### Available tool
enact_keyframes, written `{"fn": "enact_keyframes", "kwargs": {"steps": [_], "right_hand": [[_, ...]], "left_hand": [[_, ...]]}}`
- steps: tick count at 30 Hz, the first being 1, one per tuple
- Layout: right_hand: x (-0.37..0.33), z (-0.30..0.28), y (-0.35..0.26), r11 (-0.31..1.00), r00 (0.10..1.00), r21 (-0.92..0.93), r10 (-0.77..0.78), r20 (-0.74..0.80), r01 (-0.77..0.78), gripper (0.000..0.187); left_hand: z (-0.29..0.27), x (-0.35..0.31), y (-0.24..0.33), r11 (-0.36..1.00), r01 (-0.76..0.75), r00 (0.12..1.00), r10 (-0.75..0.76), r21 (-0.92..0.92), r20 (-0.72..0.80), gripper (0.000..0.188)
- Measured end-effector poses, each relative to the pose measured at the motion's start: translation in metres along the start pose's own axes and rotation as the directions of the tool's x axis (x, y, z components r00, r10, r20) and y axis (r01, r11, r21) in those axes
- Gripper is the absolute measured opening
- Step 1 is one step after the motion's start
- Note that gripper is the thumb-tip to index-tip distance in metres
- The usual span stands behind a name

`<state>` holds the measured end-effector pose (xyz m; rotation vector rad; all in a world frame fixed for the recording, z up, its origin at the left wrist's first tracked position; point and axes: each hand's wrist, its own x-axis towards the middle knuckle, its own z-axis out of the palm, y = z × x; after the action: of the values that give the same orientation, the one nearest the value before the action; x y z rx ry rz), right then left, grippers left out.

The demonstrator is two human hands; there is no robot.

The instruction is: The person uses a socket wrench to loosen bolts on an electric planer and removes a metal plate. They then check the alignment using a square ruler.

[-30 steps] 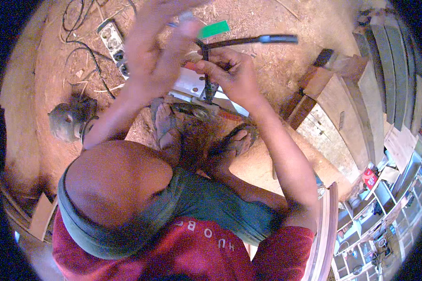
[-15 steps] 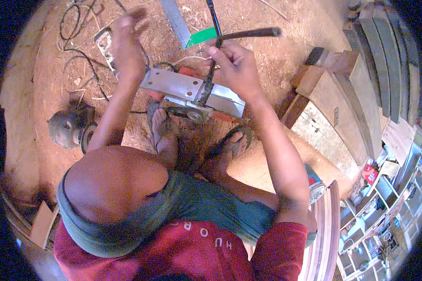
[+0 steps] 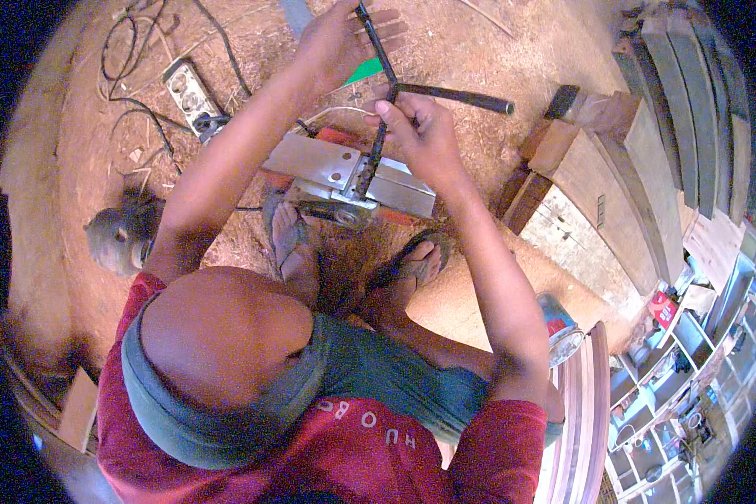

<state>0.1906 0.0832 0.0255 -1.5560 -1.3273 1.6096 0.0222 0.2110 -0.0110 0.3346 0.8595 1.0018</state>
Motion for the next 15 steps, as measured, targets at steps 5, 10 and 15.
{"fn": "enact_keyframes", "kwargs": {"steps": [5, 10, 15], "right_hand": [[-0.024, -0.055, -0.051, 0.998, 0.993, -0.023, -0.059, 0.104, 0.062, 0.045], [-0.044, -0.094, -0.173, 0.945, 0.964, -0.245, 0.246, 0.099, -0.216, 0.044], [-0.023, -0.079, -0.161, 0.255, 0.932, -0.898, -0.045, 0.36, 0.359, 0.037]], "left_hand": [[-0.005, 0.02, -0.007, 0.965, 0.14, 0.984, -0.11, -0.223, 0.142, 0.026], [0.03, -0.014, -0.007, 0.966, 0.013, 0.999, -0.022, -0.26, -0.03, 0.021], [0.002, -0.03, 0.002, 0.915, -0.126, 0.991, 0.099, -0.383, -0.091, 0.026]]}}
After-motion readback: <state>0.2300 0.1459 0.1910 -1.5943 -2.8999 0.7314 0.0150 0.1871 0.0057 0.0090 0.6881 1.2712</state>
